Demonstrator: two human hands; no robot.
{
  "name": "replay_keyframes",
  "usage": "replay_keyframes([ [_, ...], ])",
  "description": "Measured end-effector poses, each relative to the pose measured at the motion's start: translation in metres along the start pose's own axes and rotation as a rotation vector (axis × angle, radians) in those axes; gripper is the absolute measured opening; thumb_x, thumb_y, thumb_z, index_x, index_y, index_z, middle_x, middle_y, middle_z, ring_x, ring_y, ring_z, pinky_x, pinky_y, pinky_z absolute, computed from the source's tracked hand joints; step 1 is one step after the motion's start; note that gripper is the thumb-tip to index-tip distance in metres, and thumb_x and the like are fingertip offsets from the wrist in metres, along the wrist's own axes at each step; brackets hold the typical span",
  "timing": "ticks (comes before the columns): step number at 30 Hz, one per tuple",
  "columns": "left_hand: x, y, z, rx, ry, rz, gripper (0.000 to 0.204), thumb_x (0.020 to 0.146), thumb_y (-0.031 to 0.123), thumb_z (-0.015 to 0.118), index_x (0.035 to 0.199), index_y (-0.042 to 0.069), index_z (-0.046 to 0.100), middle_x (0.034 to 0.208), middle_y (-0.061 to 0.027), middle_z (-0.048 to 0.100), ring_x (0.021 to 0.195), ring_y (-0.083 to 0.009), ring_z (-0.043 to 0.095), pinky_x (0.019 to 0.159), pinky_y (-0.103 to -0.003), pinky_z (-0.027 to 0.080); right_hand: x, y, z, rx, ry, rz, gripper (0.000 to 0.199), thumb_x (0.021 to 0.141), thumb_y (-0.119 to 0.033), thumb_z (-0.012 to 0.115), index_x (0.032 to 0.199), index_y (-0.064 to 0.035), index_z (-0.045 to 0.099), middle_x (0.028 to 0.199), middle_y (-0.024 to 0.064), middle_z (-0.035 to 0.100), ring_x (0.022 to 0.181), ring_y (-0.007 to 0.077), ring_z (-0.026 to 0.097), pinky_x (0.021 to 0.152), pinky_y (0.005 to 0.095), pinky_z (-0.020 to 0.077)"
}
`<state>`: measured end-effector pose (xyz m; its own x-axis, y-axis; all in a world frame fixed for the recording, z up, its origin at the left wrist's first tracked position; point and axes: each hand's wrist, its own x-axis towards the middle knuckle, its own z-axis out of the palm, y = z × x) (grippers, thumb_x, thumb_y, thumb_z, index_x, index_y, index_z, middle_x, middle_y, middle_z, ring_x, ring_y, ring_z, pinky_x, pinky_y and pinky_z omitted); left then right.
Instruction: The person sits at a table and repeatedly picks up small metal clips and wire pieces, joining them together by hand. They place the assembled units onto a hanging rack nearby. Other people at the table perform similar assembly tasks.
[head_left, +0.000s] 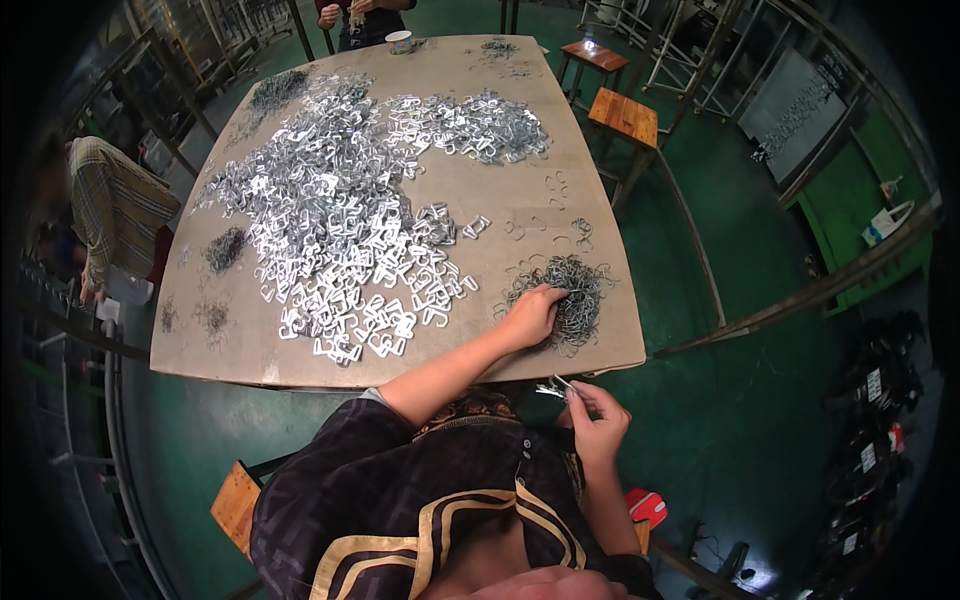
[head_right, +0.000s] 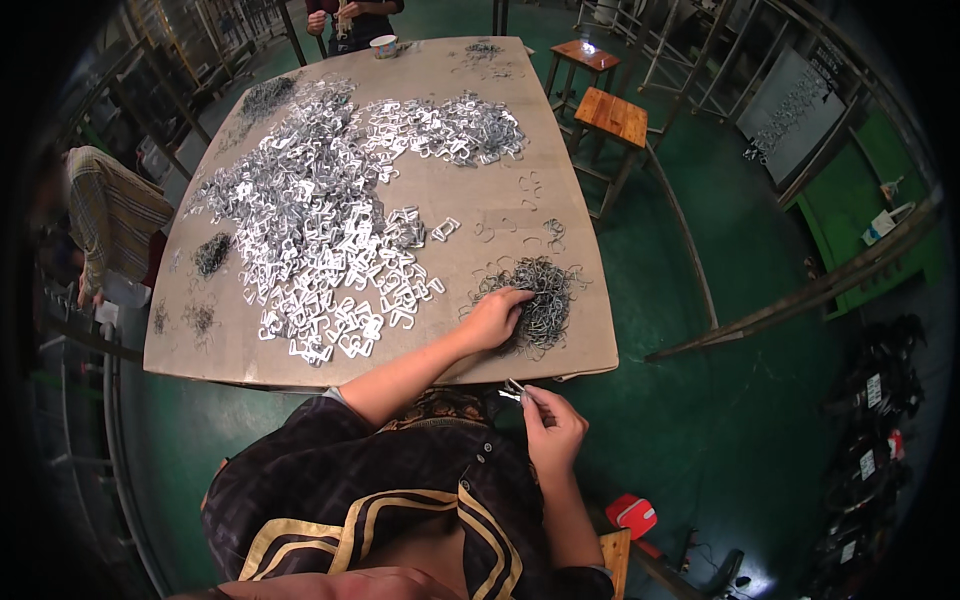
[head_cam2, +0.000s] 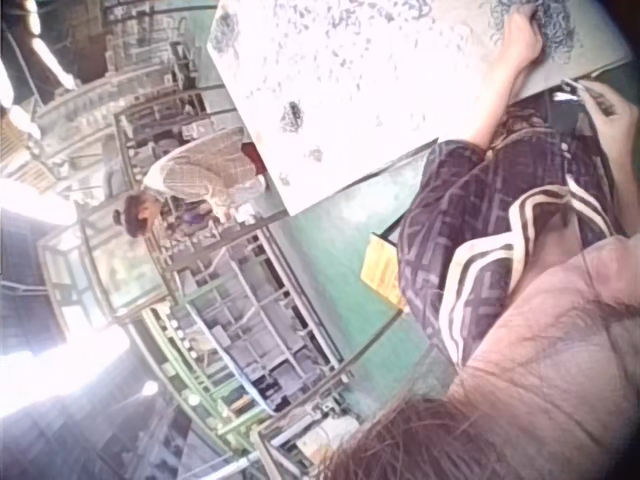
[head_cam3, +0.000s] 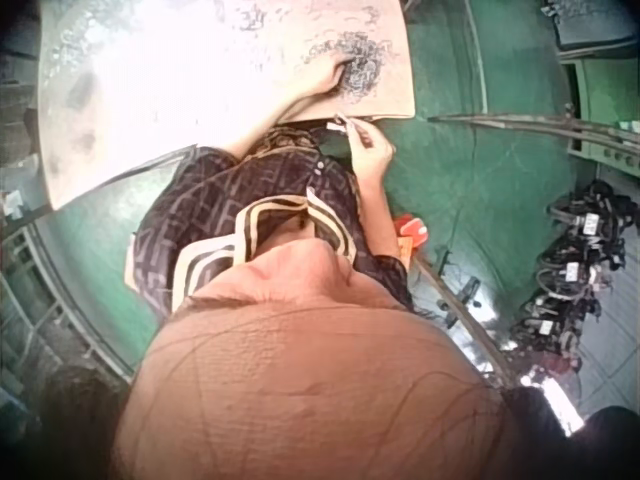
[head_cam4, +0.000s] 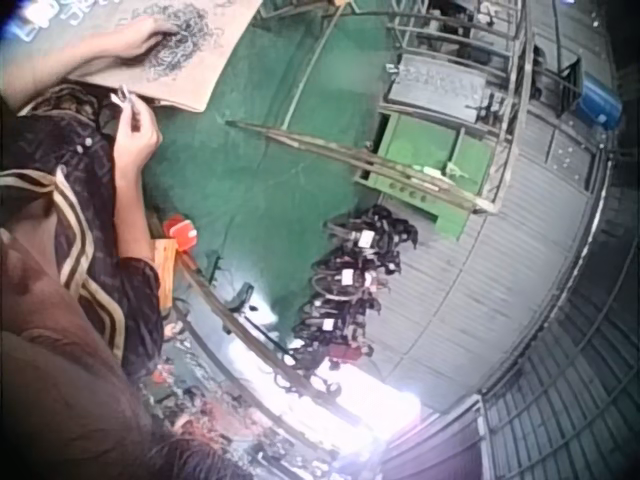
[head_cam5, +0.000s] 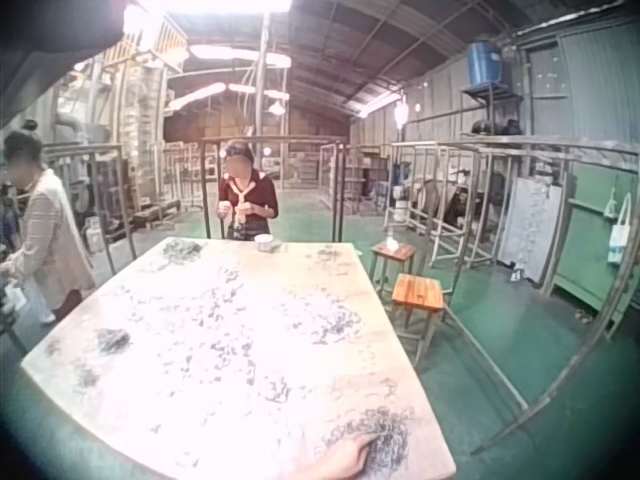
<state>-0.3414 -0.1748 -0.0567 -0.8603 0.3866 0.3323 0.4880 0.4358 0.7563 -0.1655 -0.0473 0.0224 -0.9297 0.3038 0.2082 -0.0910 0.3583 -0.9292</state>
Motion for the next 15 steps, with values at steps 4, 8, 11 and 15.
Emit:
replay_keyframes([
  [4, 0.017, 0.007, -0.043, 0.038, -0.091, -0.099, 0.025, 0.082, 0.003, 0.061, 0.105, 0.004, 0.069, 0.099, -0.0179, 0.067, 0.093, -0.0357, 0.064, 0.083, -0.039, 0.051, -0.005, 0.008, -0.004, 0.037, 0.013, 0.009, 0.012, 0.081, 0.001, 0.072, 0.093, 0.0016, 0.072, 0.077, 0.0079, 0.070, 0.065, 0.0097, 0.066, 0.057, 0.0232, 0.0511],
  [8, -0.002, -0.011, -0.088, 0.364, -0.347, 0.059, 0.022, 0.080, 0.007, 0.063, 0.100, 0.005, 0.071, 0.096, -0.0122, 0.067, 0.093, -0.0283, 0.065, 0.078, -0.037, 0.054, -0.008, 0.009, -0.002, 0.002, -0.035, -0.025, 0.012, 0.080, 0.001, 0.072, 0.093, 0.0009, 0.071, 0.078, 0.0083, 0.070, 0.064, 0.0118, 0.066, 0.058, 0.0235, 0.0507],
  [11, -0.022, -0.017, -0.093, 0.523, -0.398, 0.338, 0.022, 0.078, 0.011, 0.061, 0.097, 0.007, 0.072, 0.093, -0.0083, 0.064, 0.092, -0.0242, 0.063, 0.075, -0.036, 0.054, -0.010, 0.013, 0.001, -0.040, -0.067, -0.041, 0.013, 0.080, 0.000, 0.073, 0.092, -0.0003, 0.071, 0.079, 0.0080, 0.070, 0.062, 0.0132, 0.066, 0.060, 0.0244, 0.0499],
  [15, -0.029, -0.022, -0.095, 0.657, -0.405, 0.448, 0.012, 0.080, 0.014, 0.058, 0.078, 0.003, 0.064, 0.085, -0.0080, 0.059, 0.088, -0.0224, 0.062, 0.069, -0.032, 0.054, -0.011, 0.010, 0.007, -0.021, -0.100, 0.012, 0.011, 0.080, -0.002, 0.073, 0.092, -0.0032, 0.072, 0.079, 0.0059, 0.071, 0.061, 0.0132, 0.066, 0.065, 0.0261, 0.0482],
])
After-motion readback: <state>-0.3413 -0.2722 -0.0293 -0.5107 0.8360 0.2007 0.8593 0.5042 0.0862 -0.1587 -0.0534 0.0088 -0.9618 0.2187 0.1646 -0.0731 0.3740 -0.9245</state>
